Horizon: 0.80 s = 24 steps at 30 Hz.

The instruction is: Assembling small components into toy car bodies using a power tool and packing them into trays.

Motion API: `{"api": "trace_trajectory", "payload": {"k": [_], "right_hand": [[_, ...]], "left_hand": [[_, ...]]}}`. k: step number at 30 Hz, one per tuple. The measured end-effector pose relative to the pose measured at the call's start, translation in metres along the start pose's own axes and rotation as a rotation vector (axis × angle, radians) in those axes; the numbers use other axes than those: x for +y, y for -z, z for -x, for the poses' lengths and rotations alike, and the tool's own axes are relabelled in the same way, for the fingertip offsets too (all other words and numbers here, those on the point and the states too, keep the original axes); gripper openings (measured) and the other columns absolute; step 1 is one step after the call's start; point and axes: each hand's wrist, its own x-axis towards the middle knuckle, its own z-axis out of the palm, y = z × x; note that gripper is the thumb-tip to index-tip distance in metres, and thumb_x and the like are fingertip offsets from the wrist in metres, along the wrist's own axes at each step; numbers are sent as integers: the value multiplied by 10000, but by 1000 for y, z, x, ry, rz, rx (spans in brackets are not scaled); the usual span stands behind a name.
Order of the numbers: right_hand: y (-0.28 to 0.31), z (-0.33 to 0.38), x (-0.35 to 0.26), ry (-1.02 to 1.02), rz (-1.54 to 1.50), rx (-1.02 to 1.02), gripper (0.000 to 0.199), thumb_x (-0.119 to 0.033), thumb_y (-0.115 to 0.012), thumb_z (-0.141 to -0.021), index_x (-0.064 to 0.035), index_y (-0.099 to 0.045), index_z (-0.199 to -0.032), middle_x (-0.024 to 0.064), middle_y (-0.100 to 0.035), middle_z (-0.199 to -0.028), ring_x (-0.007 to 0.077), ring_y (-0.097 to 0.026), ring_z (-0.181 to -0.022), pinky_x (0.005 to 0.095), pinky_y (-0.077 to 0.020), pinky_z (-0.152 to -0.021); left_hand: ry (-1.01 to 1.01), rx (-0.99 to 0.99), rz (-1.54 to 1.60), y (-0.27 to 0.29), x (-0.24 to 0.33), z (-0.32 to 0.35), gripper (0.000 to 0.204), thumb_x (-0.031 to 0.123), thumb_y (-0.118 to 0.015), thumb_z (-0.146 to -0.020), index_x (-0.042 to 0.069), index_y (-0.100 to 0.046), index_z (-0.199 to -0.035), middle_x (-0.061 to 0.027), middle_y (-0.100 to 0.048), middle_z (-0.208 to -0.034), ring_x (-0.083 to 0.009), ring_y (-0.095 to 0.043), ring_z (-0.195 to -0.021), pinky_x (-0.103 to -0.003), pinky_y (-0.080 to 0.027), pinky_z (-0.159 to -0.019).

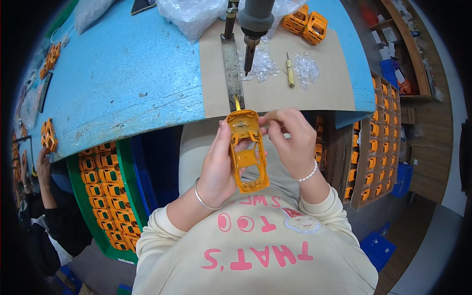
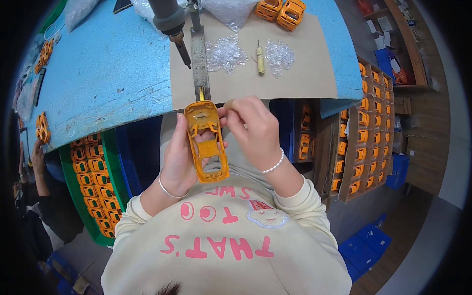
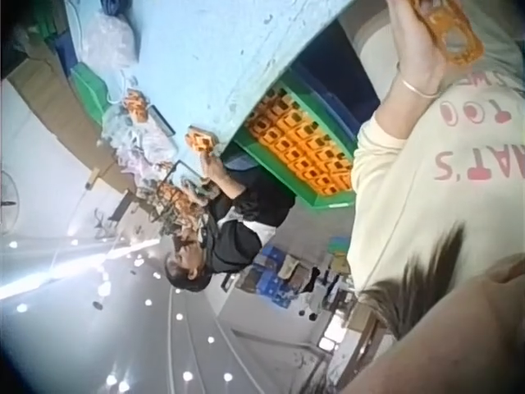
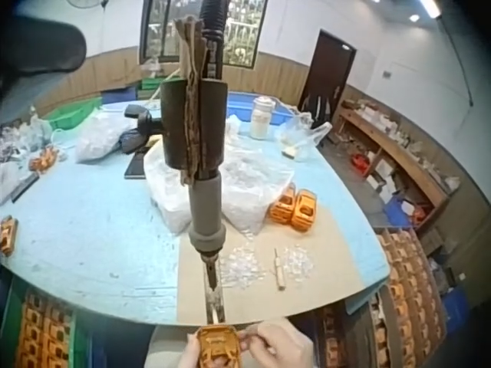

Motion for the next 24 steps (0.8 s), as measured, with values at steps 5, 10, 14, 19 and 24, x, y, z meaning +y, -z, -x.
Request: {"api": "trace_trajectory", "payload": {"k": [5, 10, 14, 19, 24], "right_hand": [[-2, 7, 0, 168, 137, 27, 92, 111, -594, -848, 50, -613, -914, 85, -642, -863, 132, -663, -709, 242, -547, -569], [1, 9, -1, 46, 8, 27, 90, 115, -604, -843, 56, -630, -907, 92, -641, -884, 130, -658, -727, 243, -547, -581], [14, 6, -16, -283, -450, 62, 128, 126, -623, -818, 51, -659, -915, 115, -623, -902, 129, -631, -682, 226, -521, -581], [46, 8, -40, -145, -455, -170, 198, 138, -654, -767, 51, -673, -943, 99, -603, -917, 118, -578, -685, 196, -467, -590], [46, 13, -40, 118, -319, -391, 193, 141, -669, -730, 50, -655, -900, 65, -577, -936, 117, -554, -727, 193, -447, -589]], "left_hand": [[13, -14, -26, -6, -3, 1, 621, 516, -193, -1036, 49, -433, -1367, -117, -568, -1252, -200, -585, -1087, -373, -524, -873], [16, 11, -57, -4, -4, 4, 616, 537, -207, -1028, 49, -438, -1324, -128, -574, -1256, -209, -610, -1055, -376, -528, -865], [-308, -138, -342, 1, -6, 7, 511, 490, -364, -1016, 45, -433, -1259, -146, -578, -1278, -217, -638, -1003, -368, -536, -847], [-939, -453, -1149, 26, 13, 1, 516, 392, -625, -899, 38, -424, -1215, -182, -604, -1250, -262, -664, -941, -354, -544, -808], [-1079, -559, -1591, 10, 38, 11, 582, 362, -739, -778, 37, -488, -1190, -182, -638, -1165, -297, -659, -880, -348, -539, -756]]}}
